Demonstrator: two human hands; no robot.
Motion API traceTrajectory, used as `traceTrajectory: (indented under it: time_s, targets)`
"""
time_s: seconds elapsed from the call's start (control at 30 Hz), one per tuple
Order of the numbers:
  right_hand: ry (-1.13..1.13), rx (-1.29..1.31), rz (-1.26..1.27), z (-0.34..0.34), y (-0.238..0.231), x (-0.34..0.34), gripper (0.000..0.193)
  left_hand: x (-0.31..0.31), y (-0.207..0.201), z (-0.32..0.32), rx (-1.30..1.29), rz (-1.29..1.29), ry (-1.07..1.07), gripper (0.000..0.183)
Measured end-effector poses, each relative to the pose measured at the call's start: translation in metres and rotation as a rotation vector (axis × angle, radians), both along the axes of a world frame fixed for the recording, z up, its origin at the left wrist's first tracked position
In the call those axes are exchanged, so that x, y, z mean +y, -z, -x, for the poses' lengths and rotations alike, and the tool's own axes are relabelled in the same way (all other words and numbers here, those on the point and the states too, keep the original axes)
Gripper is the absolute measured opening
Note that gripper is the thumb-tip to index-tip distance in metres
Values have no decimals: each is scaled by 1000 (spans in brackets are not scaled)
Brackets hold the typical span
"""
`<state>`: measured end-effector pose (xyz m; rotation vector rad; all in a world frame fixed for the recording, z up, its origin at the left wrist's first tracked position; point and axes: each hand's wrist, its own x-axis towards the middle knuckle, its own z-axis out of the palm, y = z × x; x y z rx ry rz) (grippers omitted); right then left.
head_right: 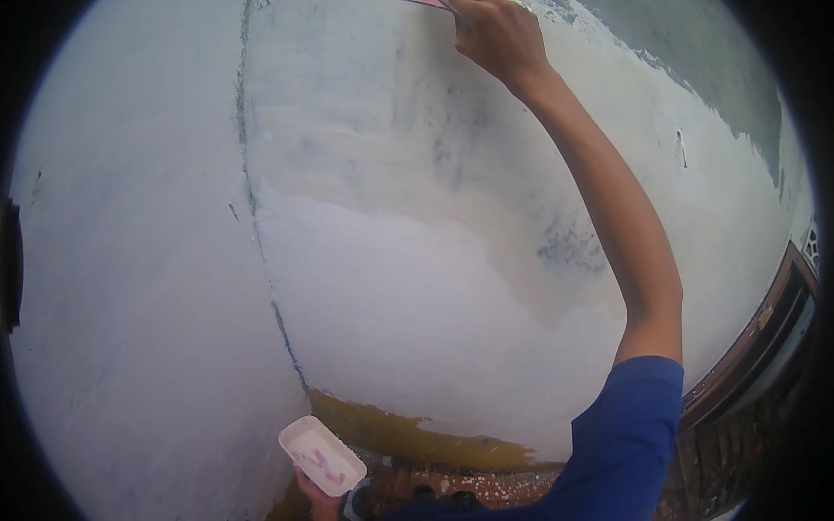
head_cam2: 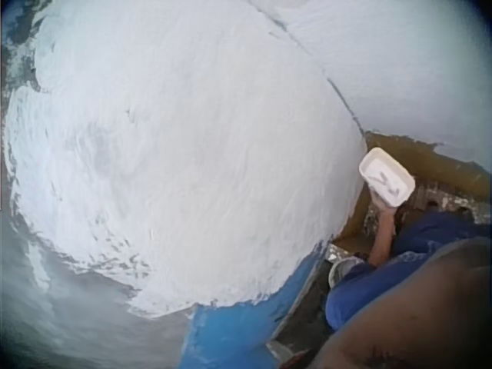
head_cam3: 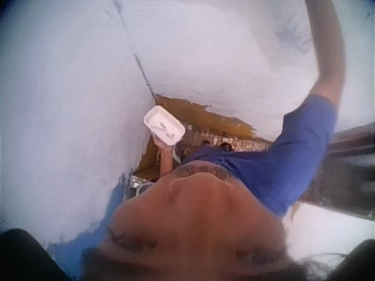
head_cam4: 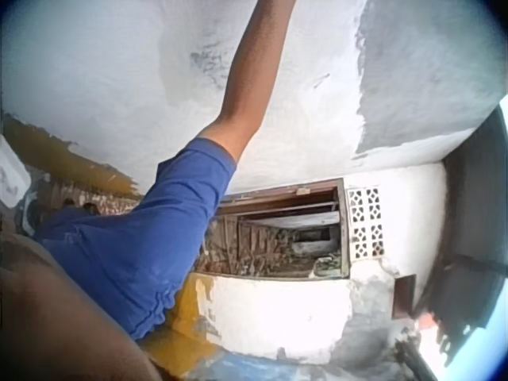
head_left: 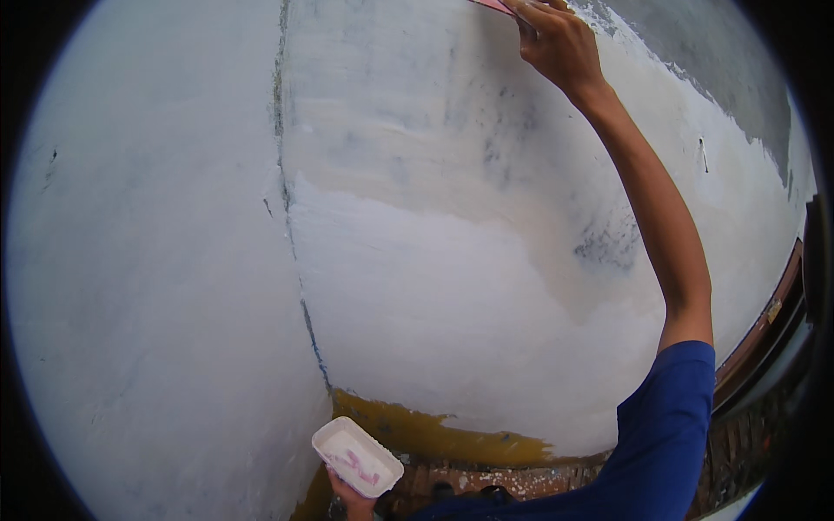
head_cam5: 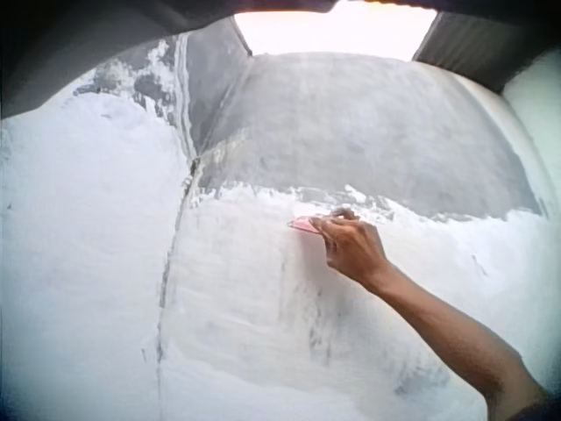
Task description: The person applies white plaster to a wall using a pink putty knife, scraping the material from a small white tray and smoothing it onto the surface.
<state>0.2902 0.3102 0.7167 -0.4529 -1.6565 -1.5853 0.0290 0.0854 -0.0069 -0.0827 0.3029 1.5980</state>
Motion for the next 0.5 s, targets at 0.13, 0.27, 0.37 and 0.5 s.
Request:
traceTrajectory:
  time_s: [0.13, 0.27, 0.37, 0.5]
  targets:
    - [175, -68, 114, 18, 38, 23, 42, 2, -6, -3, 84, -28, 11, 67]
    - [60, -291, 301, 17, 131, 15, 37, -4, -28, -10, 63, 31, -24, 69]
    - [-75, -230, 256, 10, 120, -10, 40, -8, -17, -5, 93, -109, 4, 73]
    - [-47, 107, -59, -48, 46, -12, 40, -4, -12, -5, 82, -147, -24, 75]
